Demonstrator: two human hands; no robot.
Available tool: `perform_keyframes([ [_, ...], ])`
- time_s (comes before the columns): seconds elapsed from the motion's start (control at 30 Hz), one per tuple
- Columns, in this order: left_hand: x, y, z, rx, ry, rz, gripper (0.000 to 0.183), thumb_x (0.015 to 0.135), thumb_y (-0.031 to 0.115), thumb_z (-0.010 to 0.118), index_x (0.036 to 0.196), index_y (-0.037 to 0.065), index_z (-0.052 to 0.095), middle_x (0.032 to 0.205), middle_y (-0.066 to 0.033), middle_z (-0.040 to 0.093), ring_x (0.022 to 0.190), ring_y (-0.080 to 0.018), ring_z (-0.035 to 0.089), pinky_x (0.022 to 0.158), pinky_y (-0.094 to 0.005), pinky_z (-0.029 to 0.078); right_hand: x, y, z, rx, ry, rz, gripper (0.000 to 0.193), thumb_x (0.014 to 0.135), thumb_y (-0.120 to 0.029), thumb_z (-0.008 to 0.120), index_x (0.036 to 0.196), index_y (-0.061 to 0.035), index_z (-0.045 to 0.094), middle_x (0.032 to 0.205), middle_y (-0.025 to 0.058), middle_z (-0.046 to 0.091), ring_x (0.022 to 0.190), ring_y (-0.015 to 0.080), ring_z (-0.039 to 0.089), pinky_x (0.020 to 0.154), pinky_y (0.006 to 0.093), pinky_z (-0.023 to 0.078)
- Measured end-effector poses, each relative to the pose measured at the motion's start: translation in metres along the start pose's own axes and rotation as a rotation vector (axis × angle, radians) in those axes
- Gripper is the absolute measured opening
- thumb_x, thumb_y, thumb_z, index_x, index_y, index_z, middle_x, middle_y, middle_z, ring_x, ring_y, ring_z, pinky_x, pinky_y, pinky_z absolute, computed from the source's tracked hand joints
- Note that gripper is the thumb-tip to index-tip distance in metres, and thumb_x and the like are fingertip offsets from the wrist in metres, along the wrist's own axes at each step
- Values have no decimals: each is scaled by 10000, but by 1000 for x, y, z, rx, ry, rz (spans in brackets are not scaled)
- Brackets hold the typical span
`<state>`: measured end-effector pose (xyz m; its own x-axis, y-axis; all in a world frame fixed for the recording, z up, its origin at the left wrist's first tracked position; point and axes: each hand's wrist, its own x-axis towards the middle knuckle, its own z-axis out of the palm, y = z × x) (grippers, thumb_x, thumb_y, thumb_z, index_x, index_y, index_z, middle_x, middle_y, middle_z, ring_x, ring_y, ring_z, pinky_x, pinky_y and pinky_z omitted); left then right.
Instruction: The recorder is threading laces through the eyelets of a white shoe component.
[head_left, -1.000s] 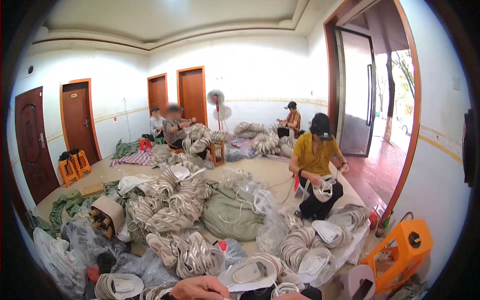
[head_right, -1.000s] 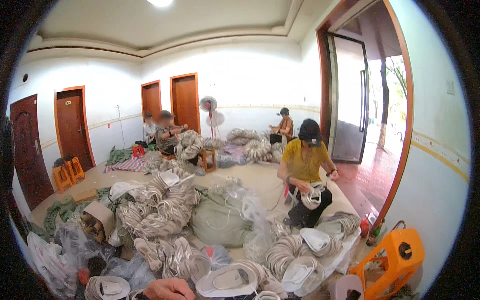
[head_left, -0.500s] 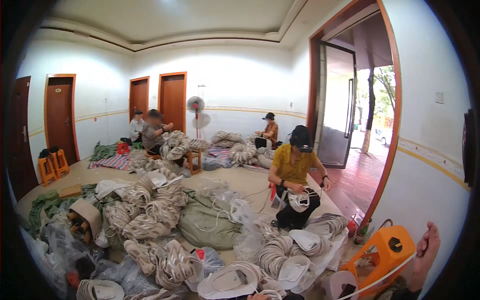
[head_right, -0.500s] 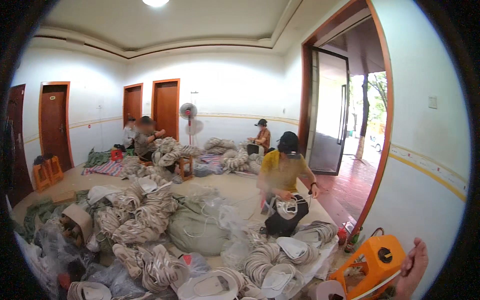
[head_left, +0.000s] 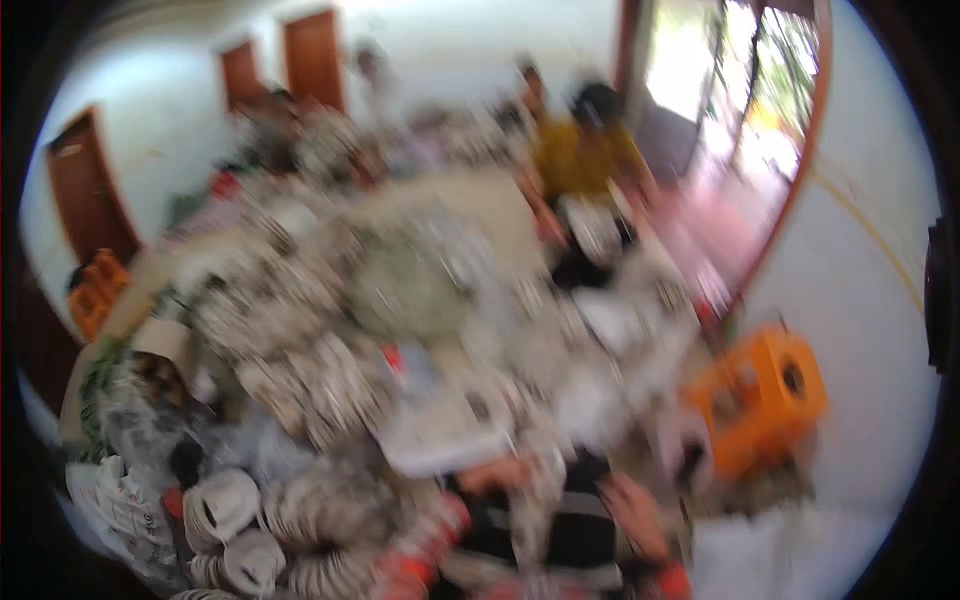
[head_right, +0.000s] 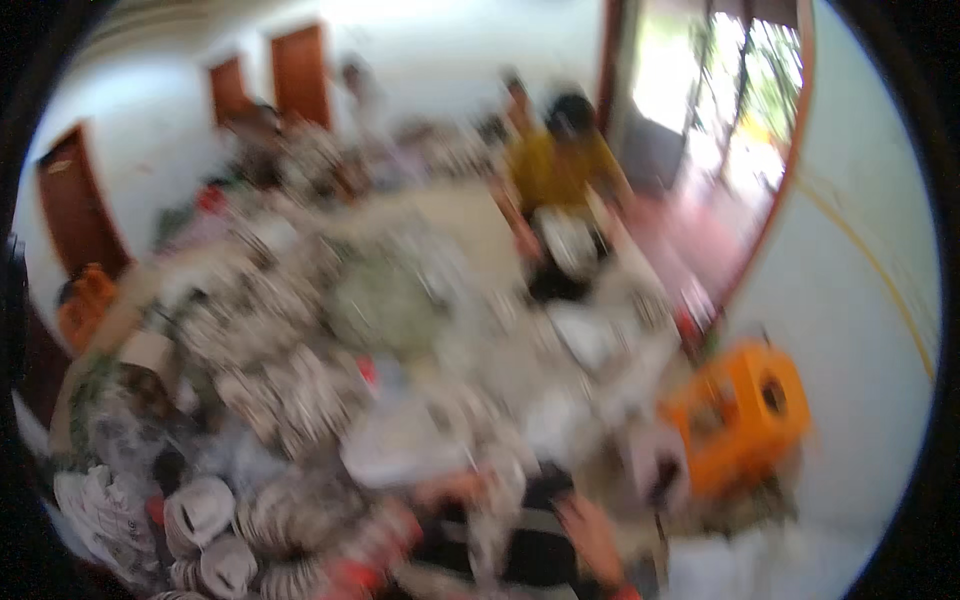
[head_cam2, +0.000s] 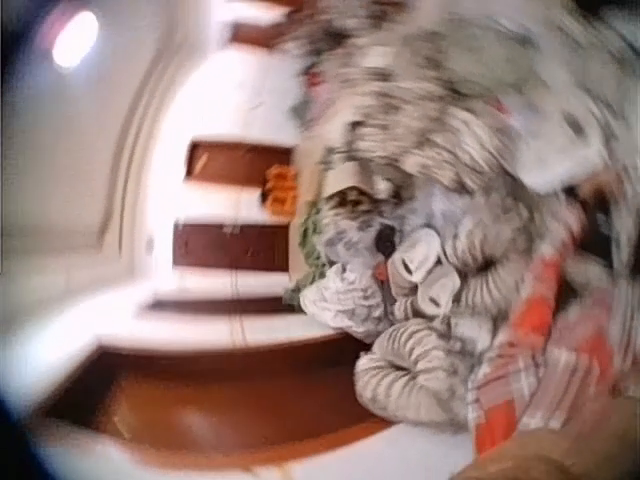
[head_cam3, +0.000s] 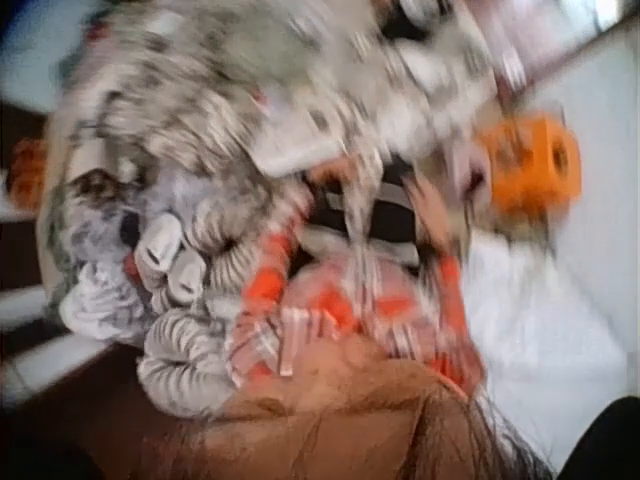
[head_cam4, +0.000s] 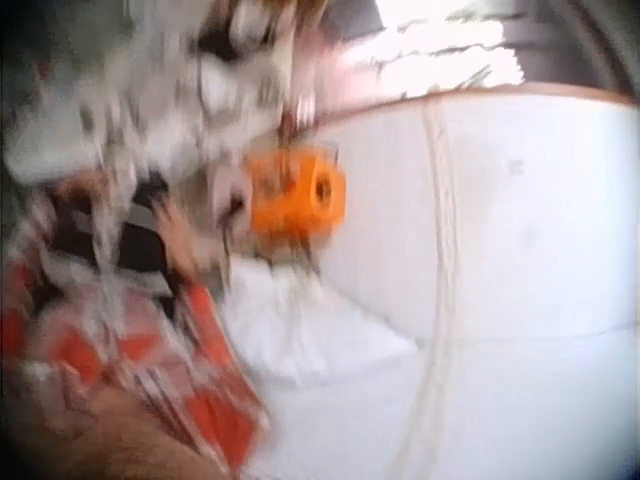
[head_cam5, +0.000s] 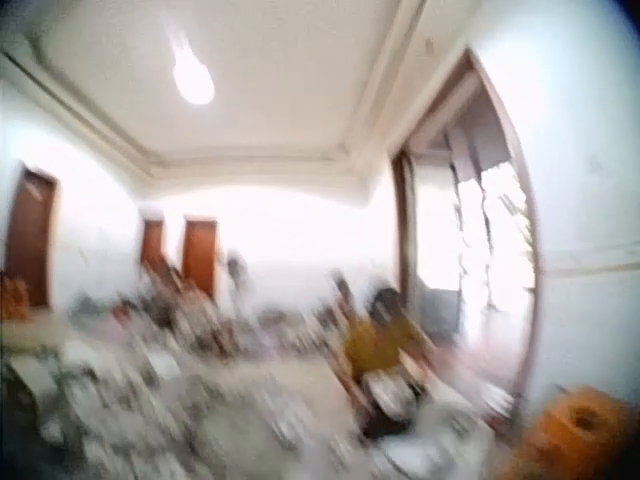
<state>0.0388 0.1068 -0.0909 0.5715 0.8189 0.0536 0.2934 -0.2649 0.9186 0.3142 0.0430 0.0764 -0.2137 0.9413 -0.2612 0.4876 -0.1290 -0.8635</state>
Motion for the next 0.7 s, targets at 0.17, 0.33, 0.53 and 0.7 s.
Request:
perform_keyframes([
  [0.17,10,52,-37,-306,-218,-321,223,786,68,540,1005,33,524,878,18,498,836,-97,451,744,-247,390,47,33,85,-605,210,-654,68,713,-83,535,777,-88,560,771,85,476,778,271,478,644,385,369],
  [0.33,6,40,-14,-398,-206,-350,222,777,35,545,999,37,527,888,36,503,847,-72,446,772,-221,377,32,51,94,-692,164,-618,81,703,-69,590,777,-99,576,782,70,478,774,250,465,658,357,344],
  [0.53,0,58,-6,-422,-268,-364,248,745,42,577,991,38,546,901,27,513,858,-87,451,792,-231,369,24,60,105,-481,107,-497,82,708,-74,586,788,-57,579,750,91,496,796,272,487,678,371,366],
  [0.7,0,51,-11,-324,-245,-360,290,744,63,567,1031,25,547,916,9,520,895,-105,456,805,-246,365,34,54,108,-394,34,-410,98,731,-76,572,812,-22,558,782,138,545,772,333,519,663,429,402],
])
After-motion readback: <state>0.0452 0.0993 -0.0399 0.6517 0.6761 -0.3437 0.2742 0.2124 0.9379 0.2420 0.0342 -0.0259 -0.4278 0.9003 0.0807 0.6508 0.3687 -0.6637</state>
